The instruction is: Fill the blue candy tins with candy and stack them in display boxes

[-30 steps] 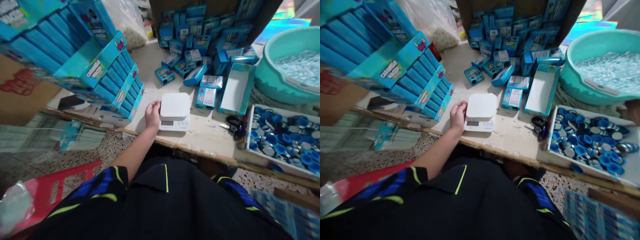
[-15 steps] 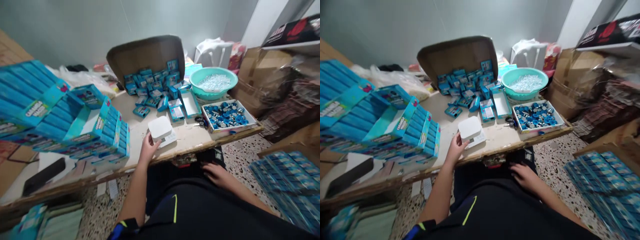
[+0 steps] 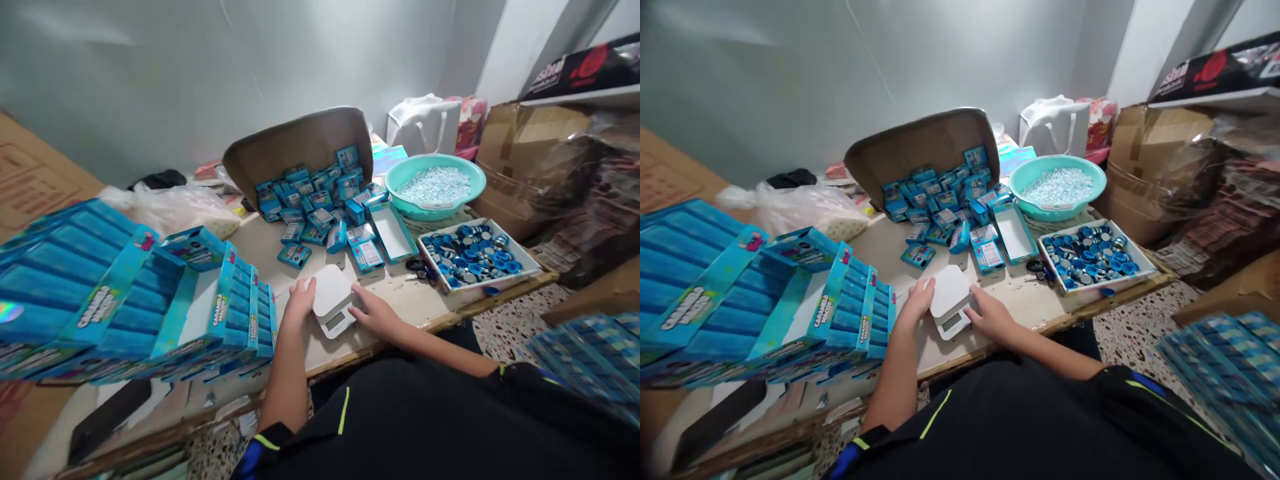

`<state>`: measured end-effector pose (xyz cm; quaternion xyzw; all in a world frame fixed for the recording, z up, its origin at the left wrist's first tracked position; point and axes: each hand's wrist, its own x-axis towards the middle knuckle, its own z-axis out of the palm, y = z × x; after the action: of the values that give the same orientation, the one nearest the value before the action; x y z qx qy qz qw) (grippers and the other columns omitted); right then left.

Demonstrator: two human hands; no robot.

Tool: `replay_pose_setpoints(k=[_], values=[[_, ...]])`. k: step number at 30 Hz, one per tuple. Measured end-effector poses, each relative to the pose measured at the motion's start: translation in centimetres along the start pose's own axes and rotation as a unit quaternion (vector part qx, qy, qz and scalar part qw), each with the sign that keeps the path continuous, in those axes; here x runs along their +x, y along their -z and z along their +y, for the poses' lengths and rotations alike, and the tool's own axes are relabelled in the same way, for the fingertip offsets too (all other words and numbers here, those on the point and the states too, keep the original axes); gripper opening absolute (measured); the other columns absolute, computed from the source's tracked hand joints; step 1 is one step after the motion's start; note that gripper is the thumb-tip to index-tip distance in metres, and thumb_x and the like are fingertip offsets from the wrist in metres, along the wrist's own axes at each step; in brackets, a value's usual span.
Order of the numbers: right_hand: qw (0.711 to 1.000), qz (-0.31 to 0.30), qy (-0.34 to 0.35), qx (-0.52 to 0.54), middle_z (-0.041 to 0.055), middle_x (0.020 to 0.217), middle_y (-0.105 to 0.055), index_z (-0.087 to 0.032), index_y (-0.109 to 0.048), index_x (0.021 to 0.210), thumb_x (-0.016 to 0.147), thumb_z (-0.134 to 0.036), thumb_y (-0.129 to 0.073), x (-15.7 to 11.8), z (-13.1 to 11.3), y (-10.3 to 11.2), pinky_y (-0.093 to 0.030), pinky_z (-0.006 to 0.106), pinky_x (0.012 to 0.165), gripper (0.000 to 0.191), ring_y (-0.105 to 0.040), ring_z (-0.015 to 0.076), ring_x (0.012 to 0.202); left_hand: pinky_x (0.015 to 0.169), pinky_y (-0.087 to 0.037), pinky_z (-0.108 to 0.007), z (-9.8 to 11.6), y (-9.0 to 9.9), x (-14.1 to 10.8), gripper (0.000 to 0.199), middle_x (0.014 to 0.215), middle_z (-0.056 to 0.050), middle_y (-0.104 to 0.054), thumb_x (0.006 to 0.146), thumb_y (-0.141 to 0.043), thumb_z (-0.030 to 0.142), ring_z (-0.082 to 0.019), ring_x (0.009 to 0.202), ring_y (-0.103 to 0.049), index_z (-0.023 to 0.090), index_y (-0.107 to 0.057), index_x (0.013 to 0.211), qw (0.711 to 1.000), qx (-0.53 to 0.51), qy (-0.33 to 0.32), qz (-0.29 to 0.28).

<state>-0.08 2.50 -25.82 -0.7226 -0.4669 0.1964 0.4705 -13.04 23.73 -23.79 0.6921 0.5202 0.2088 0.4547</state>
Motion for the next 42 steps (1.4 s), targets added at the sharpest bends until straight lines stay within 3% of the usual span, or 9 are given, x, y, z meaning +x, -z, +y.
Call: replay_pose_setpoints(k=[7,12,15,18,21,28,32,37,42], values=[[0.998,0.007,0.033,0.056,0.0117,0.143,-0.062,-0.018,-0.060,0.142,0.083,-0.018,-0.068,0.1,2.3,2.0,-0.046,0.042,0.113,0.059,-0.059,0.0287,0.132,0.061,-0.053,-0.023,0.6,-0.3,-0.8,0.048,0.117,-0.011,-0.066,0.093,-0.057,0.047,-0.015,0.079,-0.066,0.020,-0.053,0.132,0.994,-0.080,0.039,-0.067],[0.994,0.009,-0.001,0.106,0.0129,0.144,-0.061,-0.020,-0.059,0.141,0.086,-0.027,-0.062,-0.1,4.3,2.4,-0.044,0.049,0.115,0.056,-0.058,0.0273,0.133,0.059,-0.054,-0.026,0.5,-1.6,-1.8,0.050,0.101,-0.010,-0.069,0.092,-0.060,0.044,-0.014,0.066,-0.064,0.020,-0.057,0.136,0.982,-0.132,0.067,-0.115],[0.995,0.025,0.003,0.095,0.0121,0.144,-0.061,-0.022,-0.062,0.136,0.087,-0.028,-0.063,-0.1,4.4,2.5,-0.043,0.049,0.116,0.050,-0.056,0.0264,0.134,0.065,-0.054,-0.027,0.0,-2.2,-1.5,0.048,0.120,-0.014,-0.065,0.091,-0.065,0.042,-0.016,0.078,-0.065,0.019,-0.060,0.132,0.988,-0.128,0.045,-0.072],[0.997,0.029,0.006,0.065,0.0123,0.141,-0.062,-0.023,-0.065,0.133,0.089,-0.029,-0.063,-0.2,3.6,2.6,-0.045,0.051,0.115,0.045,-0.056,0.0265,0.133,0.091,-0.054,-0.035,-0.5,-2.6,-1.4,0.039,0.129,-0.016,-0.060,0.091,-0.067,0.042,-0.025,0.109,-0.062,0.015,-0.068,0.118,0.995,-0.086,-0.038,-0.028],[0.998,0.035,-0.006,0.057,0.0113,0.138,-0.064,-0.025,-0.066,0.130,0.091,-0.029,-0.062,-0.1,3.0,2.7,-0.050,0.050,0.111,0.039,-0.059,0.0260,0.130,0.109,-0.045,-0.043,-0.9,-2.6,-1.7,0.041,0.126,-0.014,-0.059,0.091,-0.067,0.044,-0.027,0.118,-0.058,0.017,-0.068,0.121,0.993,-0.040,-0.105,-0.046],[0.994,0.051,-0.036,0.092,0.0115,0.133,-0.064,-0.025,-0.064,0.128,0.096,-0.029,-0.058,-0.2,2.7,2.7,-0.057,0.046,0.102,0.033,-0.063,0.0247,0.121,0.093,-0.053,-0.041,-0.3,-1.9,-3.0,0.076,0.149,-0.015,-0.044,0.089,-0.070,0.044,-0.022,0.103,-0.060,0.028,-0.036,0.155,0.986,-0.025,-0.142,-0.079],[0.995,0.058,-0.029,0.073,0.0114,0.133,-0.062,-0.026,-0.067,0.120,0.095,-0.031,-0.062,-0.3,2.2,2.8,-0.059,0.047,0.098,0.026,-0.060,0.0268,0.125,0.102,-0.050,-0.044,1.0,-1.6,-3.6,0.066,0.147,-0.013,-0.045,0.090,-0.068,0.037,-0.026,0.116,-0.057,0.027,-0.043,0.150,0.976,0.031,-0.215,-0.033],[0.999,0.018,0.029,0.026,0.0081,0.138,-0.053,-0.027,-0.073,0.094,0.091,-0.027,-0.067,0.0,2.0,2.9,-0.046,0.056,0.114,0.007,-0.052,0.0294,0.134,0.106,-0.049,-0.043,1.8,-1.4,-4.1,0.044,0.129,-0.010,-0.057,0.091,-0.066,0.029,-0.024,0.113,-0.059,0.024,-0.059,0.135,0.966,0.056,-0.249,-0.035],[0.999,0.001,0.048,0.002,0.0065,0.144,-0.047,-0.027,-0.074,0.094,0.092,-0.025,-0.065,0.0,2.5,2.7,-0.045,0.057,0.115,0.009,-0.049,0.0301,0.137,0.107,-0.049,-0.045,1.6,-1.3,-3.9,0.034,0.127,-0.011,-0.059,0.094,-0.061,0.027,-0.025,0.120,-0.058,0.021,-0.062,0.127,0.956,0.092,-0.277,-0.018]])
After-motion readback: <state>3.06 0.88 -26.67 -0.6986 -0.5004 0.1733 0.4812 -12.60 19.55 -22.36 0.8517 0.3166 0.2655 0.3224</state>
